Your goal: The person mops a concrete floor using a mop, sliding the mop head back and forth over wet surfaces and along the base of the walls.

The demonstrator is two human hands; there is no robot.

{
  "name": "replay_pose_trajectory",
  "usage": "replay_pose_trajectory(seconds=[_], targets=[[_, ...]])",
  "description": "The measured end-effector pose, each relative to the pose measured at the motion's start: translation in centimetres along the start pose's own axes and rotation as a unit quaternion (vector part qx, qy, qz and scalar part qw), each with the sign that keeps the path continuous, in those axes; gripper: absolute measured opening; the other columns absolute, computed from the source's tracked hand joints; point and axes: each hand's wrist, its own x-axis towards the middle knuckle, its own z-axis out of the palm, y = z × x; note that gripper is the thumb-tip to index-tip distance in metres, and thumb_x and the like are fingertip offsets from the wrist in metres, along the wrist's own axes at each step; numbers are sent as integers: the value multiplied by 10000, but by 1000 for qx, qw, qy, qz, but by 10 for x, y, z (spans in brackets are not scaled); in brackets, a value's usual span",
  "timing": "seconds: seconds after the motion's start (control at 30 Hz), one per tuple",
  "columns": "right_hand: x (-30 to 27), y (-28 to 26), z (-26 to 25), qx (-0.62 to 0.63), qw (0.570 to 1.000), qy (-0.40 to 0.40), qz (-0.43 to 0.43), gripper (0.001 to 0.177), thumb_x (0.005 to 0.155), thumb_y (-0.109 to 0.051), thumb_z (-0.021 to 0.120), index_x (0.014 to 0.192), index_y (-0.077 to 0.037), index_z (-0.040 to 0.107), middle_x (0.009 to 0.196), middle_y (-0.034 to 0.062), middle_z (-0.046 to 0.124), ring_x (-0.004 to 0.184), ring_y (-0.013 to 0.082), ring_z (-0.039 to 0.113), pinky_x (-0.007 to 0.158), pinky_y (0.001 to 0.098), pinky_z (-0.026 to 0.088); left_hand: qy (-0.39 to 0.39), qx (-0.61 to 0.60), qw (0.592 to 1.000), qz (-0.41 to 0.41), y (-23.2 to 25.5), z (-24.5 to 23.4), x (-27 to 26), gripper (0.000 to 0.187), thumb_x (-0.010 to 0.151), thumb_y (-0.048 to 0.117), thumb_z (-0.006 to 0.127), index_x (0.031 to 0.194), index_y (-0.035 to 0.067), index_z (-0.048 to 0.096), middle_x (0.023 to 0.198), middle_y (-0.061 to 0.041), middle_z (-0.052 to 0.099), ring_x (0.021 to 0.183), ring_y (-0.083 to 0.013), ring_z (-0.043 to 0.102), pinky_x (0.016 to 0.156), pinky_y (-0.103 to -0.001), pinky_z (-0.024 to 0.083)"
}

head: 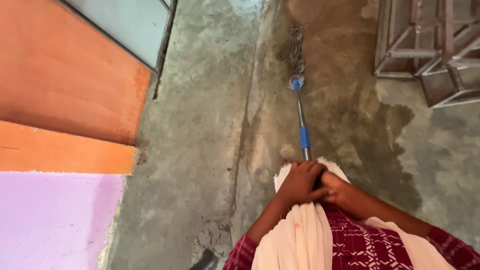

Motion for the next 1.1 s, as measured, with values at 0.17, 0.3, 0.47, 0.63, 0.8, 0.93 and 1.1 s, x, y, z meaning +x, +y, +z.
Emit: replay_pose_trajectory(seconds=[0.17,0.3,0.47,0.63,0.8,0.93,1.1], targets=[[-28,71,15,286,939,-57,184,450,942,-20,555,1387,-14,487,1172,71,531,969,144,498,804,304,446,-19,-10,1000,-9,52,-4,-49,593,844,522,712,1194,48,641,1106,-128,656,1037,-315,605,972,-438,402],[-19,156,0,496,840,-36,215,305,1001,-26,527,1305,-6,539,1091,47,540,894,129,526,756,290,469,20,-47,997,-56,58,11,-58,462,926,447,687,1189,69,649,1046,-106,622,1017,-310,586,944,-430,409],[34,242,-28,666,719,-148,134,174,1075,-33,493,1203,5,603,990,17,551,800,111,560,697,271,499,35,-33,996,-73,37,22,-45,352,952,363,672,1154,75,651,1028,-102,614,1014,-309,583,933,-434,415],[127,239,-63,701,619,-305,178,140,1105,-160,529,1129,-74,637,870,-24,611,664,120,600,603,284,539,38,3,998,-54,-17,29,-9,333,939,329,659,1149,72,634,1038,-112,617,1028,-324,596,905,-449,412],[219,195,-92,566,763,68,304,242,999,-273,631,1057,-38,630,1026,53,711,842,153,677,766,359,599,62,29,996,-49,-91,29,52,339,918,338,650,1159,100,649,1044,-109,638,1014,-338,632,862,-477,423],[282,164,-120,561,767,53,305,235,989,-302,622,1039,-75,658,1033,64,731,860,171,706,751,337,605,84,15,994,-70,-146,27,92,306,959,337,630,1159,107,650,1088,-118,641,1060,-365,628,871,-505,470],[301,160,-131,591,748,48,298,221,992,-306,614,1007,-94,671,1000,70,745,802,172,738,692,288,619,68,-72,986,-134,-167,28,100,308,981,367,629,1144,106,643,1124,-134,620,1066,-384,624,872,-479,523]])
